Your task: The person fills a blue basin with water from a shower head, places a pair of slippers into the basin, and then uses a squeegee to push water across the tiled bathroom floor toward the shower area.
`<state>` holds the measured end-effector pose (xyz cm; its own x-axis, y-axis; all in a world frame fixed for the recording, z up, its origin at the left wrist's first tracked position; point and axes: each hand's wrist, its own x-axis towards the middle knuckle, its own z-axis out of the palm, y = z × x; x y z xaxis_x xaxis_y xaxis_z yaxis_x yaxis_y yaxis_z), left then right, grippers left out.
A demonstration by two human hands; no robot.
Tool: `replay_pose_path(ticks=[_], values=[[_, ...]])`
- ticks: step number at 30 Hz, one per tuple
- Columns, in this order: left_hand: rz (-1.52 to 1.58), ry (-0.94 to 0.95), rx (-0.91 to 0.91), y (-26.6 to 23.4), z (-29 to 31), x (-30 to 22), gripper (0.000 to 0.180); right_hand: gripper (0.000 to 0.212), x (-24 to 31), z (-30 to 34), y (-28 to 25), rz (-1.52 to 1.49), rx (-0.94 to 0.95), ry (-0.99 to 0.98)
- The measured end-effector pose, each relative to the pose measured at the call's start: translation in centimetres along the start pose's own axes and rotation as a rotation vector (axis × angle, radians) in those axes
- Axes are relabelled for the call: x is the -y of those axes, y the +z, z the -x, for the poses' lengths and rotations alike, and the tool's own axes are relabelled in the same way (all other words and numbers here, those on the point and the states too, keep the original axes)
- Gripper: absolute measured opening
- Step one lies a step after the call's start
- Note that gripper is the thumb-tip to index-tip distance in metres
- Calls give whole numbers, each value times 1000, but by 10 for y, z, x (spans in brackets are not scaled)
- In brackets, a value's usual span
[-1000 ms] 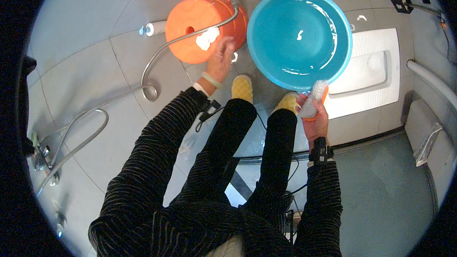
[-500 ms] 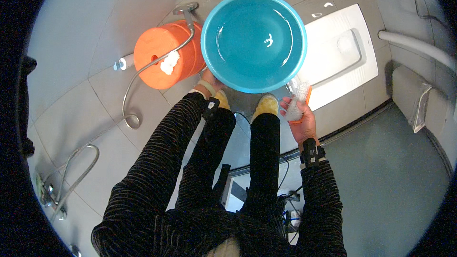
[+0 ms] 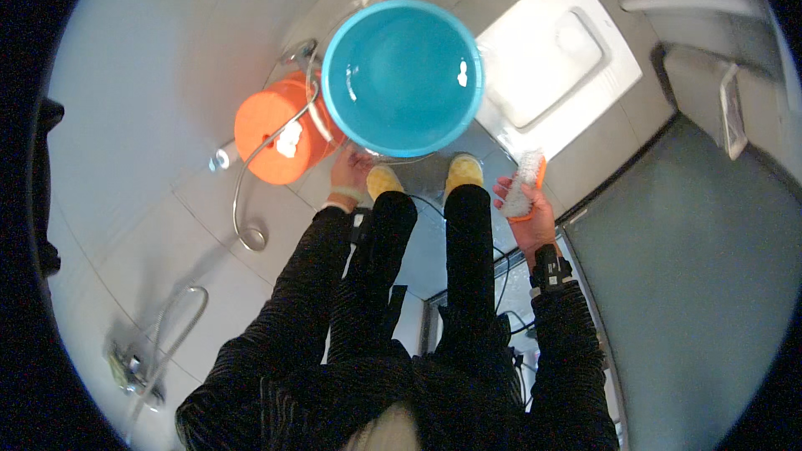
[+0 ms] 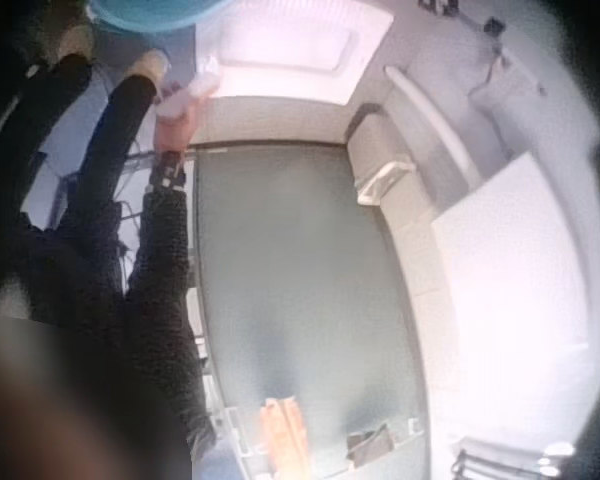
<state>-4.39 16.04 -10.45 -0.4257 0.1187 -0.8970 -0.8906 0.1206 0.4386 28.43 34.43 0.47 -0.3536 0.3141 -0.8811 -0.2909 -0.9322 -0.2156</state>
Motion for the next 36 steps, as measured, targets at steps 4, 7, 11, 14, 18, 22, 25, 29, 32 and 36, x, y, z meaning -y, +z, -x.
replay_pose_path(ticks=[4,7,11,14,18,22,25,29,32,36], values=[[97,108,153,9,53,-29,12,50,14,54,-13,-20,28,-62],[-23,178,171,33,78,-61,15,49,29,98,-21,-9,91,-144],[-150,246,151,76,100,-90,16,46,45,150,-38,-30,176,-188],[-252,77,227,112,111,-105,18,46,52,184,-59,-9,258,-225],[-360,61,173,149,120,-102,32,54,30,218,-86,-17,179,-245],[-435,71,85,174,123,-93,36,59,-3,254,-117,-112,141,-304],[-564,37,67,178,129,-97,46,60,-43,278,-132,-163,85,-359],[-659,9,0,186,139,-98,42,57,-105,330,-143,-304,-71,-423],[-710,-30,143,195,133,-99,34,57,-145,346,-153,-356,-146,-529],[-990,-36,368,194,119,-90,37,54,-231,389,-164,-594,-335,-634]])
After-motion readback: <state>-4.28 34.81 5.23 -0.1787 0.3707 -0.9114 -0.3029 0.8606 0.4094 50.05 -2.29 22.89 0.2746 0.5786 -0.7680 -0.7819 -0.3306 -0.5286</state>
